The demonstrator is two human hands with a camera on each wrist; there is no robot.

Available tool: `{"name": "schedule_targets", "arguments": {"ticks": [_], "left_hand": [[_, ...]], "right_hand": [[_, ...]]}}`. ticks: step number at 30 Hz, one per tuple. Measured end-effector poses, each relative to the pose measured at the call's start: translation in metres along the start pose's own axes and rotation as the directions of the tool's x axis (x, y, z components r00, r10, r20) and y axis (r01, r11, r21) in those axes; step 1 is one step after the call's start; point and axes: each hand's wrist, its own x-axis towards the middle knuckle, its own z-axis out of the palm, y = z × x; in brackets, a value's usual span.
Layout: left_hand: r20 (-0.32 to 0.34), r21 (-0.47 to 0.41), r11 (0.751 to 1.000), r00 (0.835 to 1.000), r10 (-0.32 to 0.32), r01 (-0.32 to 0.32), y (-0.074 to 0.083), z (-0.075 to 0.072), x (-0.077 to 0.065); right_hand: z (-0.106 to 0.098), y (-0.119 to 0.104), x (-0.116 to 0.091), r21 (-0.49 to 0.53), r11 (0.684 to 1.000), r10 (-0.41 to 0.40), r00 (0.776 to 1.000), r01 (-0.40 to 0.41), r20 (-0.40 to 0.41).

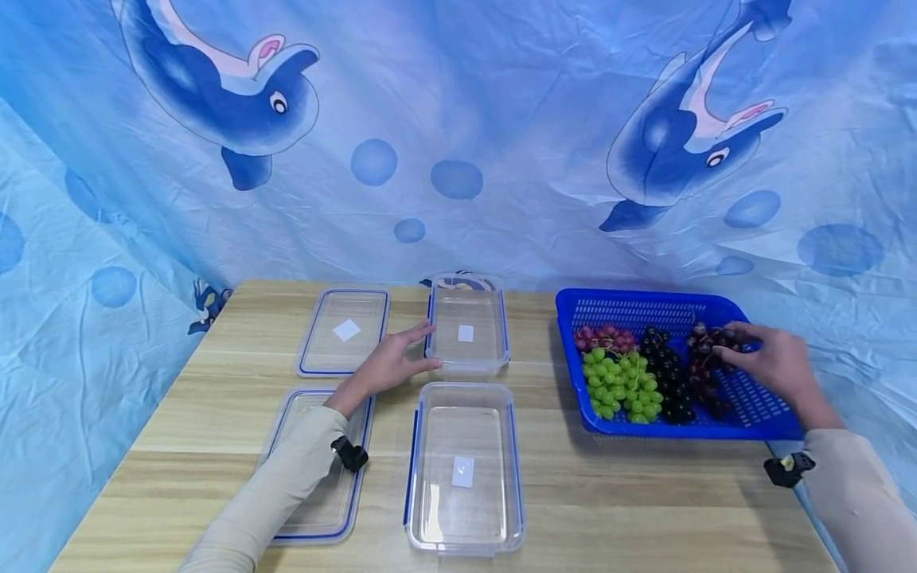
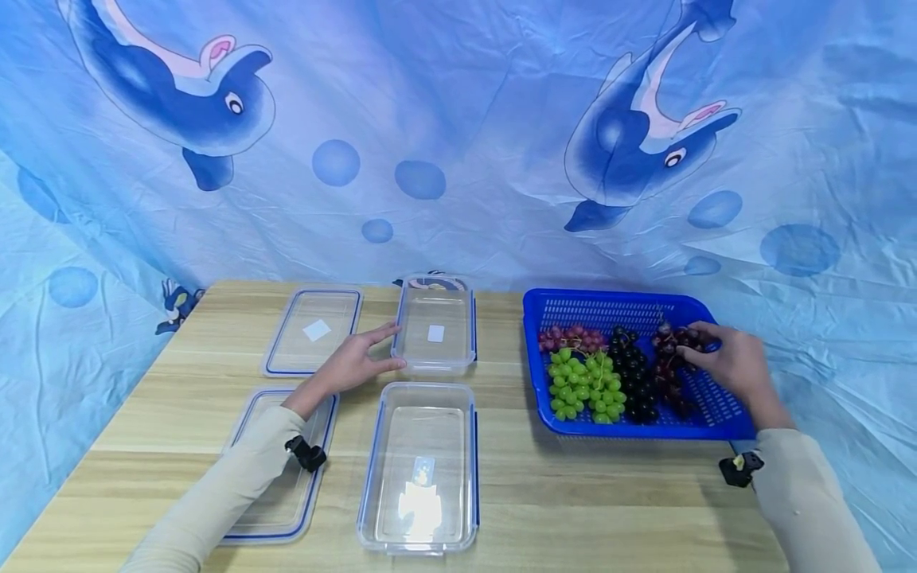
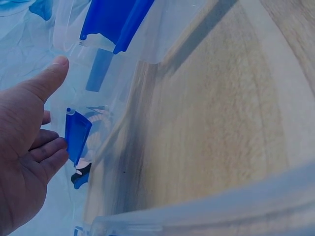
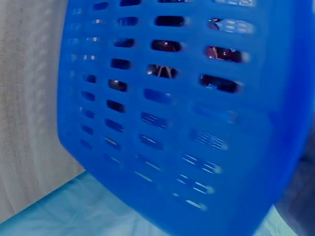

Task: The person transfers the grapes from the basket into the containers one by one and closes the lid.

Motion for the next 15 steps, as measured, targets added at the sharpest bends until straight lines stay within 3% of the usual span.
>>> {"name": "schedule_targets", "arguments": {"ticks": [15], "left_hand": [[0.0, 0.006, 1.0, 1.0, 0.021, -0.021, 0.0, 0.0, 0.0]], "right_hand": [[-0.027, -0.019, 0.012, -0.028, 0.998, -0.064, 0.978, 0.059, -0.201]]}}
